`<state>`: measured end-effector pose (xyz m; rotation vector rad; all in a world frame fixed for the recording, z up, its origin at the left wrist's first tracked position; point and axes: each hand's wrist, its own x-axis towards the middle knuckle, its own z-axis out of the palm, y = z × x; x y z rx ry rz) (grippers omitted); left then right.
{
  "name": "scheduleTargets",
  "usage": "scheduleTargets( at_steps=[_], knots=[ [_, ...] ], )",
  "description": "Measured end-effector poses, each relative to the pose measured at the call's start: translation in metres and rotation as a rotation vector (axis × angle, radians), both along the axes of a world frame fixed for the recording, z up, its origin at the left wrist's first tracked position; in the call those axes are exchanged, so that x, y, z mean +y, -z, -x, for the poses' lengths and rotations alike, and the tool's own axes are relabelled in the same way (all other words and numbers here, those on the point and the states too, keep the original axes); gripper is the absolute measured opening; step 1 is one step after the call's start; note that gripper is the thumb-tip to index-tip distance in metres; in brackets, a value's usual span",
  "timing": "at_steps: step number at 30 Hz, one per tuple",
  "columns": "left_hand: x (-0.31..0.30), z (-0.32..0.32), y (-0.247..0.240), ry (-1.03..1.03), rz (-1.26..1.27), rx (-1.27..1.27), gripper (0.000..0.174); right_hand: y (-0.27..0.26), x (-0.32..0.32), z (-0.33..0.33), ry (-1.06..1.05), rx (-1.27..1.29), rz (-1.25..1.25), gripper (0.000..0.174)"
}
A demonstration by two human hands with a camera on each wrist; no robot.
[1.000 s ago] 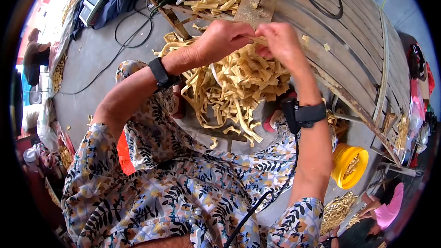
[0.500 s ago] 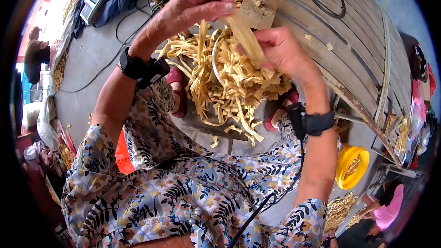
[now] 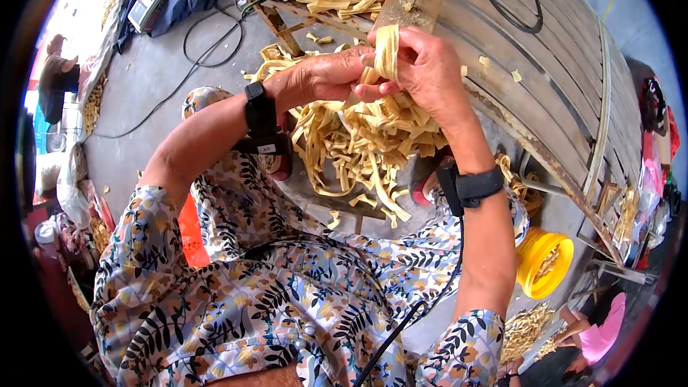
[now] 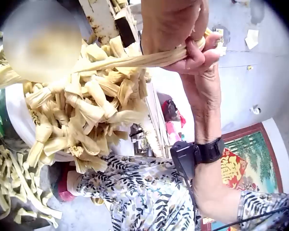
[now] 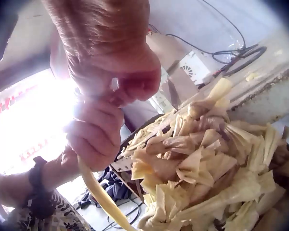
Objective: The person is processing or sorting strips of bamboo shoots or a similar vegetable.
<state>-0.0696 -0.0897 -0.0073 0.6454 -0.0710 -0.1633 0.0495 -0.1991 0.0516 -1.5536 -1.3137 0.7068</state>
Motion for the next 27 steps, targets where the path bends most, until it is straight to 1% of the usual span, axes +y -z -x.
scheduleTargets(
  at_steps=[1, 2, 3, 4, 5, 6, 7, 8, 9, 10, 11, 12, 14, 17, 18, 19, 21, 22, 23, 25, 26, 27],
  knots=[
    [-0.004, -0.001, 0.003, -0.031, 0.054, -0.053, 0.027, 0.003, 0.001, -0.002, -0.022, -0.06, -0.048, 0.031],
    [-0.004, -0.004, 0.005, -0.119, 0.004, 0.044, 0.024, 0.006, 0.002, -0.004, -0.047, -0.12, -0.098, 0.031],
    [-0.005, -0.006, 0.0, -0.208, -0.049, 0.141, 0.022, 0.008, 0.003, -0.007, 0.013, -0.263, -0.193, 0.03],
    [-0.005, -0.008, -0.005, -0.296, -0.102, 0.237, 0.019, 0.007, 0.003, -0.006, 0.128, -0.382, -0.172, 0.029],
    [-0.005, -0.007, -0.01, -0.435, -0.185, 0.158, 0.016, 0.006, 0.0, -0.005, 0.243, -0.502, -0.147, 0.029],
    [-0.007, -0.007, -0.018, -0.528, -0.306, 0.187, 0.017, 0.005, -0.002, -0.003, 0.359, -0.621, -0.122, 0.029],
    [-0.008, -0.007, -0.026, -0.621, -0.428, 0.215, 0.017, 0.002, -0.001, 0.0, 0.39, -0.643, -0.123, 0.023],
    [-0.008, -0.006, -0.031, -0.716, -0.552, 0.242, 0.018, 0.006, 0.001, -0.002, 0.36, -0.445, -0.072, 0.021],
    [-0.007, -0.003, -0.031, -0.776, -0.695, 0.201, 0.02, 0.013, 0.005, -0.005, 0.326, -0.246, -0.022, 0.019],
    [-0.005, -0.002, -0.03, -0.771, -0.732, 0.167, 0.02, 0.017, 0.008, -0.007, 0.291, -0.046, 0.031, 0.017],
    [-0.002, -0.002, -0.029, -0.764, -0.768, 0.134, 0.021, 0.02, 0.01, -0.009, 0.264, -0.015, -0.033, 0.014],
    [-0.002, 0.0, -0.033, -0.758, -0.802, 0.102, 0.022, 0.018, 0.01, -0.009, 0.238, 0.051, 0.005, 0.014],
    [-0.001, 0.004, -0.04, -0.733, -0.982, 0.084, 0.024, 0.014, 0.009, -0.01, 0.188, 0.186, 0.084, 0.013],
    [-0.004, 0.003, -0.041, -0.716, -1.303, 0.05, 0.028, 0.031, 0.01, -0.017, 0.163, 0.02, -0.001, 0.011],
    [-0.006, 0.001, -0.041, -0.712, -1.421, 0.036, 0.03, 0.035, 0.009, -0.015, 0.202, -0.067, -0.029, 0.01],
    [-0.007, -0.004, -0.029, -0.821, -1.409, 0.02, 0.028, 0.038, 0.01, -0.012, 0.239, -0.156, -0.06, 0.01],
    [-0.005, -0.006, -0.024, -0.823, -1.428, 0.058, 0.025, 0.036, 0.01, -0.002, 0.301, -0.311, -0.124, 0.008],
    [-0.005, -0.007, -0.024, -0.825, -1.436, 0.077, 0.024, 0.033, 0.008, -0.002, 0.296, -0.306, -0.171, 0.007],
    [-0.007, -0.007, -0.024, -0.83, -1.296, 0.148, 0.02, 0.031, 0.007, -0.002, 0.29, -0.299, -0.222, 0.007],
    [-0.002, -0.009, -0.019, -0.741, -0.881, 0.231, 0.019, 0.019, 0.006, -0.001, 0.28, -0.283, -0.297, 0.005],
    [0.0, -0.01, -0.016, -0.69, -0.672, 0.267, 0.019, 0.017, 0.007, -0.004, 0.295, -0.12, -0.312, 0.005],
    [-0.005, -0.009, -0.03, -0.689, -0.58, 0.334, 0.022, 0.015, 0.007, -0.009, 0.312, 0.043, -0.327, 0.005]
  ],
)
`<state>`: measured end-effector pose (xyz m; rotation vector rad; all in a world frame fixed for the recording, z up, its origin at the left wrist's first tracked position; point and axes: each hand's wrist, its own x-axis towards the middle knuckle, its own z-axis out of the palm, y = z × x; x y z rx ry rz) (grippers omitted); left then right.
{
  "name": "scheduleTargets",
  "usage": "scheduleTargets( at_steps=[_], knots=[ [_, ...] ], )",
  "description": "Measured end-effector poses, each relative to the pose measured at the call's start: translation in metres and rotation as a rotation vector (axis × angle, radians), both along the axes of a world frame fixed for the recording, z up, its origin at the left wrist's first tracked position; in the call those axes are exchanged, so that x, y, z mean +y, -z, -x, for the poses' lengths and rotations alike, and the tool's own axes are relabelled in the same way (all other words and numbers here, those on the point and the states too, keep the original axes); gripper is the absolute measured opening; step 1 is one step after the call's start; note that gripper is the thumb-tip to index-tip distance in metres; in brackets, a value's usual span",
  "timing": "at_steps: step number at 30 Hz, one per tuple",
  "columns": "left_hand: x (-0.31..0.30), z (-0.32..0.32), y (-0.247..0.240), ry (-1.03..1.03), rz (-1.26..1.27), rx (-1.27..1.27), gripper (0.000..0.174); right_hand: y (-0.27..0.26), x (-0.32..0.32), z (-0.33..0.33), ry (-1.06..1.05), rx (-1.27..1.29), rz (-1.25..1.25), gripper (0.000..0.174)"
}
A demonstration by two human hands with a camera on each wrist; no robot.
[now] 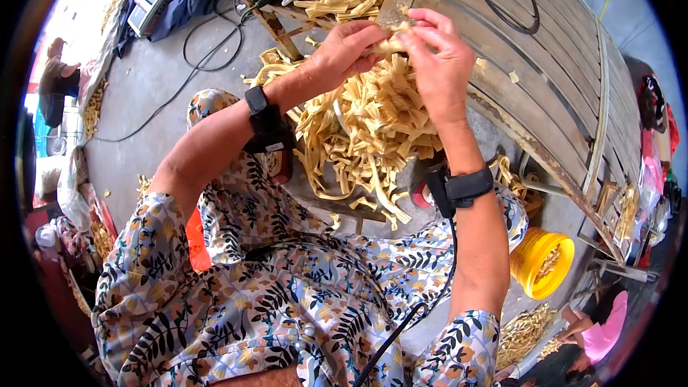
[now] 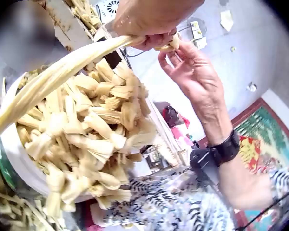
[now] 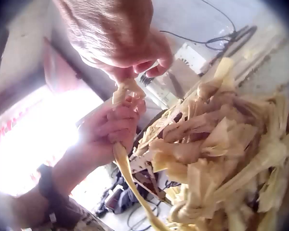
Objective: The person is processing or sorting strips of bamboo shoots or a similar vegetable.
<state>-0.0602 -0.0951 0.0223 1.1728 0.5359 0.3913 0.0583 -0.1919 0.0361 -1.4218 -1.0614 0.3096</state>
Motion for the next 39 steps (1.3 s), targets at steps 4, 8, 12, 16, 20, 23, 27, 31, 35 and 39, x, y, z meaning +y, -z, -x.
scheduleTargets(
  at_steps=[4, 8, 12, 16, 20, 23, 27, 31, 35, 39],
  knots=[
    [0.0, 0.011, -0.015, 0.191, 0.027, -0.071, 0.031, -0.004, -0.003, -0.028, 0.097, 0.431, -0.078, 0.01],
    [0.007, 0.013, -0.003, 0.277, -0.143, -0.072, 0.025, 0.0, -0.004, -0.029, 0.115, 0.568, -0.003, 0.014],
    [0.018, 0.022, 0.001, 0.437, 0.295, -0.155, 0.023, -0.009, -0.009, -0.021, -0.063, 0.656, 0.228, 0.02],
    [0.017, 0.021, 0.006, 0.502, 0.408, -0.168, 0.022, -0.007, -0.006, -0.004, -0.295, 0.604, 0.357, 0.021],
    [0.02, 0.02, 0.007, 0.544, 0.481, -0.206, 0.02, 0.0, -0.002, -0.001, -0.239, 0.697, 0.247, 0.014],
    [0.022, 0.021, 0.006, 0.497, 0.414, -0.173, 0.019, -0.005, -0.004, -0.009, -0.193, 0.748, 0.243, 0.012],
    [0.026, 0.021, 0.007, 0.513, 0.451, -0.179, 0.019, -0.004, -0.004, -0.013, -0.282, 0.801, 0.268, 0.013],
    [0.025, 0.022, 0.007, 0.504, 0.443, -0.121, 0.019, -0.007, 0.0, -0.005, -0.182, 0.591, 0.337, 0.016],
    [0.022, 0.021, 0.005, 0.475, 0.438, -0.079, 0.018, 0.002, 0.0, -0.016, -0.174, 0.593, 0.291, 0.017],
    [0.024, 0.02, 0.005, 0.469, 0.425, -0.092, 0.018, -0.003, 0.0, -0.021, -0.05, 0.642, 0.273, 0.017]
  ],
)
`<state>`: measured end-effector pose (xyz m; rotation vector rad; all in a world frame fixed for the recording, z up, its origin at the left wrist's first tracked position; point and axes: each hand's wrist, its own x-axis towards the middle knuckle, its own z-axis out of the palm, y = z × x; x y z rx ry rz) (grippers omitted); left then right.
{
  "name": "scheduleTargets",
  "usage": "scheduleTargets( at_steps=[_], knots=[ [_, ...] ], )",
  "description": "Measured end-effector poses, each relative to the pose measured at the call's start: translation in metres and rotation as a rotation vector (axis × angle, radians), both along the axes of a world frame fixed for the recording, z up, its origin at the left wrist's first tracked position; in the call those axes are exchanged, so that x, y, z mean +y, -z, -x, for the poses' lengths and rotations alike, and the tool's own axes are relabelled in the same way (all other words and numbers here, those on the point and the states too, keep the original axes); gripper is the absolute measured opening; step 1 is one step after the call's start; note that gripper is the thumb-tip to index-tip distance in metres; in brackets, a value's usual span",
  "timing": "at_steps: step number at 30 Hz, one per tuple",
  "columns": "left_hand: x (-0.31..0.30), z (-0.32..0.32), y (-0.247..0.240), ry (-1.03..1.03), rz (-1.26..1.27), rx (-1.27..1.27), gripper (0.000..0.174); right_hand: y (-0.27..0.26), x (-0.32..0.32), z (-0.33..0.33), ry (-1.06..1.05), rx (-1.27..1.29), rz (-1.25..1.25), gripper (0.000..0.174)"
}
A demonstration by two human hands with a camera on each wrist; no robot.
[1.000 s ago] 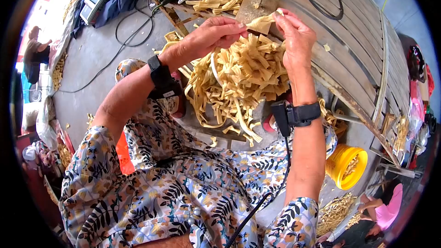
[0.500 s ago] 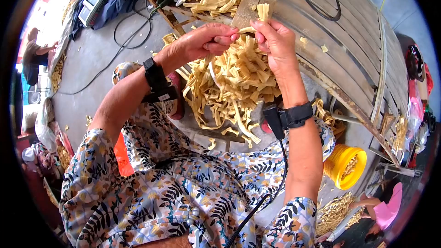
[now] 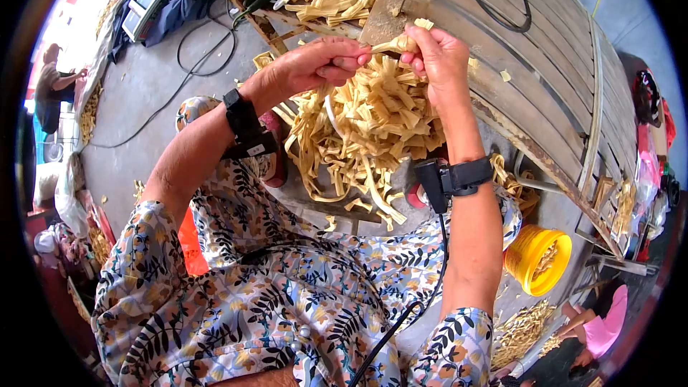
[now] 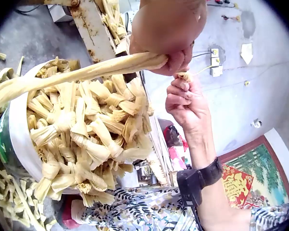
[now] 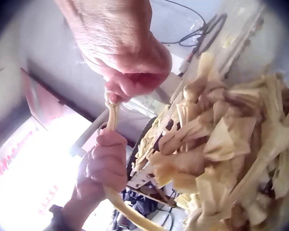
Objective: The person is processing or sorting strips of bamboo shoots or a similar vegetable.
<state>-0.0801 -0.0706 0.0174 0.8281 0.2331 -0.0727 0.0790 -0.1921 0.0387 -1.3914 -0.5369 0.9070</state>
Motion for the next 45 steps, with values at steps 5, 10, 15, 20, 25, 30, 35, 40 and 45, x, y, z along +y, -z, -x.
scheduleTargets(
  at_steps=[5, 10, 15, 20, 25, 30, 35, 40, 45],
  knots=[
    [-0.002, -0.001, -0.002, -0.002, -0.039, -0.022, 0.019, 0.001, 0.002, 0.004, 0.117, -0.425, -0.073, 0.023],
    [-0.004, -0.002, -0.006, -0.014, -0.113, -0.063, 0.02, -0.005, 0.002, 0.003, 0.172, -0.539, -0.145, 0.025],
    [0.001, -0.006, -0.018, -0.094, -0.66, -0.086, 0.022, -0.005, 0.005, -0.014, 0.229, -0.476, -0.091, 0.021],
    [0.053, -0.034, -0.006, -0.278, -1.151, -0.024, 0.019, 0.0, 0.022, -0.046, 0.366, -0.39, -0.15, 0.021],
    [0.066, -0.063, -0.004, -0.589, -1.25, -0.01, 0.019, 0.018, 0.042, -0.052, 0.456, -0.373, -0.196, 0.025],
    [0.073, -0.078, 0.006, -0.623, -1.265, 0.019, 0.022, 0.021, 0.05, -0.059, 0.492, -0.347, -0.136, 0.025],
    [0.075, -0.082, 0.011, -0.648, -1.252, 0.061, 0.021, 0.023, 0.055, -0.062, 0.493, -0.373, -0.13, 0.027],
    [0.073, -0.082, 0.02, -0.646, -1.247, 0.151, 0.02, 0.039, 0.059, -0.067, 0.434, -0.411, -0.027, 0.028],
    [0.083, -0.073, 0.038, -0.777, -1.386, 0.149, 0.016, 0.052, 0.035, -0.078, 0.479, -0.733, 0.171, 0.026]
  ],
)
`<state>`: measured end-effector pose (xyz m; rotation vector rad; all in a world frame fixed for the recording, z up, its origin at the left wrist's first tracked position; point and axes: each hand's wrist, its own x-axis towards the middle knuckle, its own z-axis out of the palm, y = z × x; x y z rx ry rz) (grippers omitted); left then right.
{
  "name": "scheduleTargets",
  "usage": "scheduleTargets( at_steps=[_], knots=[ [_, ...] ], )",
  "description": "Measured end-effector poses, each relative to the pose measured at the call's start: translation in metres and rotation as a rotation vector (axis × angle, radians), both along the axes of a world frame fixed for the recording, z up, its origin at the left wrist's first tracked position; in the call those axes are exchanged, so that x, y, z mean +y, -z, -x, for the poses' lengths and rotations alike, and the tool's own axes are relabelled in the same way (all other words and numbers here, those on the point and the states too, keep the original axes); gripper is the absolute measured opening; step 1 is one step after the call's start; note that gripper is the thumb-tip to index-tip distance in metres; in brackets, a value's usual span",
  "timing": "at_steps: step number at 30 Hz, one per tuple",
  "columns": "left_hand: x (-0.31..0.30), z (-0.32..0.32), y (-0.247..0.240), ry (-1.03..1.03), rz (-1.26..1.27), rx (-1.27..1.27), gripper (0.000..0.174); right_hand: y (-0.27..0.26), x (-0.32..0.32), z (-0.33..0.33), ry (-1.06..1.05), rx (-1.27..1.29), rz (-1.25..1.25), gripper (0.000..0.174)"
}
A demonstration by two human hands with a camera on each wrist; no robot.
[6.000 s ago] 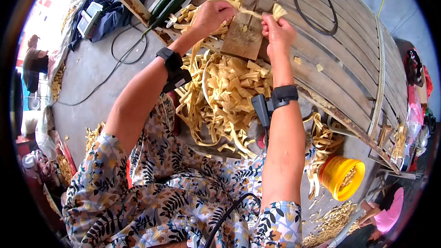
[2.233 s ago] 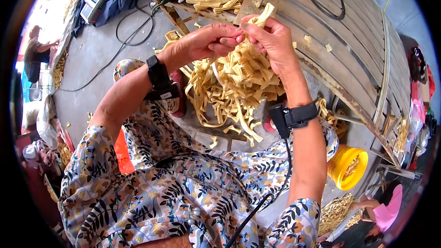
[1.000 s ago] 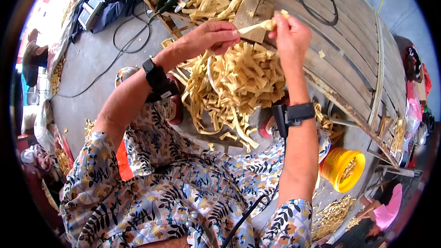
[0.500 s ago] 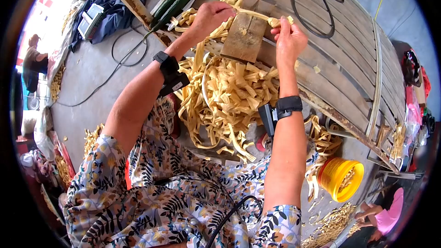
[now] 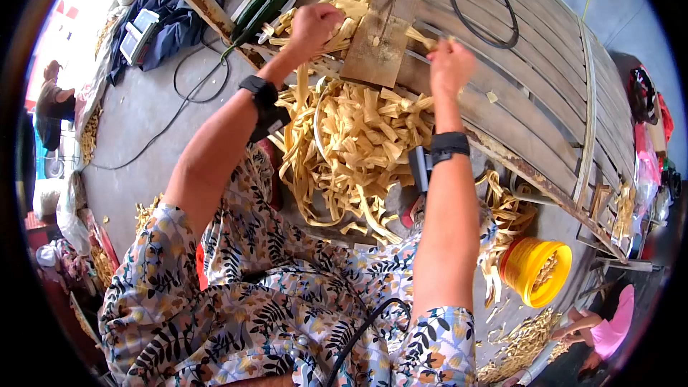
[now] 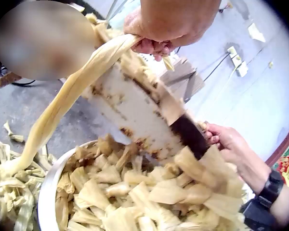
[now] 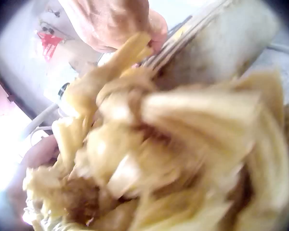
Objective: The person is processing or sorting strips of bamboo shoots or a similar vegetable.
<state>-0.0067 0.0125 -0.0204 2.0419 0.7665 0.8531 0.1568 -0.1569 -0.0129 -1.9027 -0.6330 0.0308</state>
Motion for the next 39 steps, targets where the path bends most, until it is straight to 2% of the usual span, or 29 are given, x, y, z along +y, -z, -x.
scheduleTargets(
  at_steps=[1, 2, 5, 6, 9, 10, 13, 14, 15, 17, 18, 20, 23, 24, 25, 26, 27, 28, 29, 31, 32, 33, 35, 36, 37, 39],
  knots=[
    [0.001, 0.007, -0.015, 0.018, 0.02, -0.033, 0.016, -0.006, -0.009, -0.003, 0.036, -0.047, 0.057, 0.026],
    [-0.003, 0.013, -0.027, 0.106, 0.05, -0.069, 0.015, -0.012, -0.012, -0.004, -0.027, -0.058, 0.02, 0.027],
    [-0.025, 0.036, -0.046, 0.32, 0.326, -0.059, 0.013, -0.047, -0.031, 0.011, -0.32, 0.253, 0.064, 0.026],
    [-0.031, 0.043, -0.054, 0.399, 0.287, -0.014, 0.013, -0.07, -0.042, 0.018, -0.47, 0.311, 0.308, 0.021],
    [-0.048, 0.048, -0.055, 0.476, 0.087, -0.072, 0.014, -0.111, -0.068, 0.043, -0.761, 0.288, 0.55, 0.019],
    [-0.053, 0.047, -0.054, 0.536, 0.085, -0.058, 0.015, -0.097, -0.073, 0.034, -0.814, 0.183, 0.296, 0.021],
    [-0.085, 0.048, -0.065, 0.516, -0.086, 0.125, 0.013, -0.085, -0.055, 0.041, -0.546, -0.123, 0.069, 0.019],
    [-0.093, 0.048, -0.061, 0.528, -0.285, 0.022, 0.014, -0.088, -0.051, 0.055, -0.58, -0.057, 0.115, 0.016],
    [-0.1, 0.048, -0.062, 0.547, -0.364, 0.0, 0.013, -0.082, -0.047, 0.066, -0.604, 0.134, 0.104, 0.014],
    [-0.107, 0.051, -0.064, 0.629, -0.462, 0.024, 0.014, -0.064, -0.044, 0.076, -0.601, 0.236, 0.27, 0.014],
    [-0.106, 0.052, -0.063, 0.635, -0.466, 0.007, 0.013, -0.058, -0.045, 0.077, -0.631, 0.42, 0.286, 0.014],
    [-0.105, 0.054, -0.058, 0.646, -0.463, -0.028, 0.012, -0.054, -0.048, 0.078, -0.654, 0.341, 0.291, 0.014],
    [-0.088, 0.067, -0.064, 0.659, -0.106, 0.121, 0.01, -0.056, -0.054, 0.076, -0.648, 0.326, 0.284, 0.013],
    [-0.076, 0.071, -0.067, 0.64, -0.068, 0.179, 0.011, -0.057, -0.058, 0.073, -0.654, 0.314, 0.302, 0.013],
    [-0.065, 0.073, -0.062, 0.632, -0.056, 0.073, 0.013, -0.057, -0.061, 0.07, -0.66, 0.3, 0.318, 0.013],
    [-0.054, 0.072, -0.058, 0.624, -0.059, 0.075, 0.014, -0.051, -0.062, 0.068, -0.774, 0.379, 0.301, 0.012],
    [-0.049, 0.073, -0.057, 0.611, -0.063, 0.078, 0.015, -0.069, -0.061, 0.083, -0.852, 0.504, 0.427, 0.015],
    [-0.049, 0.076, -0.061, 0.636, -0.02, 0.077, 0.018, -0.081, -0.06, 0.094, -1.026, 0.626, 0.368, 0.018],
    [-0.05, 0.077, -0.059, 0.656, 0.132, 0.088, 0.018, -0.086, -0.059, 0.101, -1.196, 0.748, 0.303, 0.021],
    [-0.058, 0.074, -0.053, 0.702, 0.435, 0.106, 0.021, -0.085, -0.055, 0.104, -1.223, 0.914, -0.077, 0.025],
    [-0.069, 0.074, -0.047, 0.733, 0.633, 0.027, 0.023, -0.086, -0.054, 0.102, -1.222, 0.988, -0.267, 0.028],
    [-0.072, 0.074, -0.039, 0.891, 0.672, 0.003, 0.025, -0.085, -0.051, 0.099, -1.124, 0.852, -0.196, 0.028],
    [-0.083, 0.066, -0.027, 1.047, 1.034, -0.089, 0.03, -0.077, -0.047, 0.092, -0.922, 0.585, -0.063, 0.03],
    [-0.089, 0.065, -0.025, 1.151, 1.192, -0.175, 0.037, -0.071, -0.043, 0.096, -0.93, 0.463, -0.059, 0.029],
    [-0.095, 0.063, -0.022, 1.157, 1.382, -0.187, 0.041, -0.068, -0.043, 0.099, -0.909, 0.427, -0.031, 0.03],
    [-0.105, 0.064, -0.021, 1.035, 1.482, -0.224, 0.041, -0.064, -0.043, 0.103, -0.873, 0.359, 0.027, 0.03]
  ],
)
